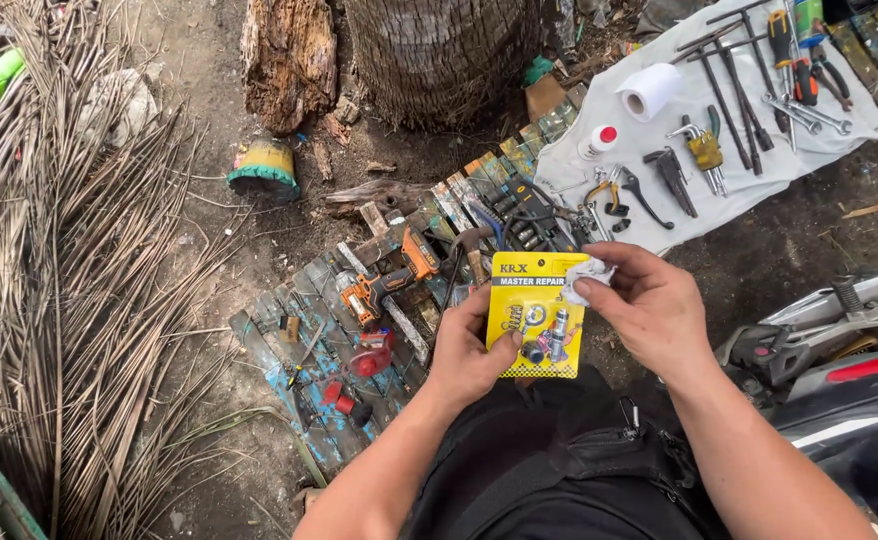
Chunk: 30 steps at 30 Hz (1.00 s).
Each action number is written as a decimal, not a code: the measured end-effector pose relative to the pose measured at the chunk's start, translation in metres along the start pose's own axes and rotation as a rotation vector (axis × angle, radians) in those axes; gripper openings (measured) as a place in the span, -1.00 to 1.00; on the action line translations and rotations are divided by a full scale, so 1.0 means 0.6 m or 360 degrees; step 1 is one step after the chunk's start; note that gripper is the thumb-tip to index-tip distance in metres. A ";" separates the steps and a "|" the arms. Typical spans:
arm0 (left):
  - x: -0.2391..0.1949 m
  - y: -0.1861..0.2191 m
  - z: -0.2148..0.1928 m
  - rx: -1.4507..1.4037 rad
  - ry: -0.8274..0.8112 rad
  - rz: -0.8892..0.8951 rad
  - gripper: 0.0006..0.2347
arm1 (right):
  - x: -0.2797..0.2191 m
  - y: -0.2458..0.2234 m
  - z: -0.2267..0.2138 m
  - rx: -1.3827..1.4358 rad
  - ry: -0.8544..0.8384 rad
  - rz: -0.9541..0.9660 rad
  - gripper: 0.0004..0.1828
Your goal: The person holds a packaged master repair kit and displays it to the camera. They then remove a small metal spring from the packaging and wipe it with a white cloth. The person continues to handle the packaging and the spring while standing near a workbench.
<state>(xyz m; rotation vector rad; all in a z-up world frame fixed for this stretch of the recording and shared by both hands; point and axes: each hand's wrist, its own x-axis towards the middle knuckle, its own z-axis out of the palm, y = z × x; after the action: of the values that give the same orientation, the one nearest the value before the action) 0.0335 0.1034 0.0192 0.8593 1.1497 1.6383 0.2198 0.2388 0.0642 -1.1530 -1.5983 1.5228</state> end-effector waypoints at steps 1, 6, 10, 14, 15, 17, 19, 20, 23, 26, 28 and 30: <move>0.003 -0.004 0.002 0.0004 0.0003 -0.0007 -0.63 | 0.009 0.008 -0.005 0.0004 -0.0003 0.0007 -0.56; 0.031 -0.060 0.008 0.0085 0.0090 -0.0206 -0.58 | 0.065 0.032 -0.027 -0.0010 -0.0054 0.0137 -0.78; 0.060 -0.138 -0.011 0.0174 0.0241 -0.0368 -0.56 | 0.158 0.158 -0.088 -0.0116 0.0176 0.0102 -0.81; 0.061 -0.235 -0.023 0.0133 0.0467 -0.0684 -0.57 | 0.248 0.467 -0.222 -0.0840 0.0239 0.0640 -0.72; 0.059 -0.255 -0.023 0.0150 0.0518 -0.0777 -0.60 | 0.265 0.541 -0.253 -0.1138 0.0129 0.0877 -0.67; 0.048 -0.290 -0.019 0.0116 0.0538 -0.0842 -0.63 | 0.281 0.593 -0.277 -0.1209 0.0039 0.1050 -0.61; 0.040 -0.312 -0.006 0.0081 0.0558 -0.0907 -0.66 | 0.300 0.645 -0.295 -0.1281 -0.0053 0.1221 -0.56; 0.038 -0.314 0.004 0.0076 0.0593 -0.0970 -0.67 | 0.313 0.670 -0.299 -0.1164 -0.0014 0.1277 -0.56; 0.037 -0.311 0.033 0.0069 0.0676 -0.1112 -0.68 | 0.361 0.720 -0.289 -0.0802 0.0132 0.1334 -0.59; 0.034 -0.307 0.044 0.0084 0.0705 -0.1201 -0.61 | 0.414 0.765 -0.274 -0.0432 0.0397 0.1278 -0.69; 0.023 -0.321 0.036 0.0108 0.0706 -0.1224 -0.54 | 0.426 0.777 -0.253 -0.0306 0.0529 0.1233 -0.74; 0.001 -0.341 0.022 0.0133 0.0724 -0.1232 -0.53 | 0.408 0.760 -0.225 -0.1342 -0.0159 0.0845 -0.70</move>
<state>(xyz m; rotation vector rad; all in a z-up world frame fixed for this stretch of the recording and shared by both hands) 0.1046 0.1351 -0.1706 0.0280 1.6112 1.1477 0.3147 0.4918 -0.3973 -2.1138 -2.2132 1.2030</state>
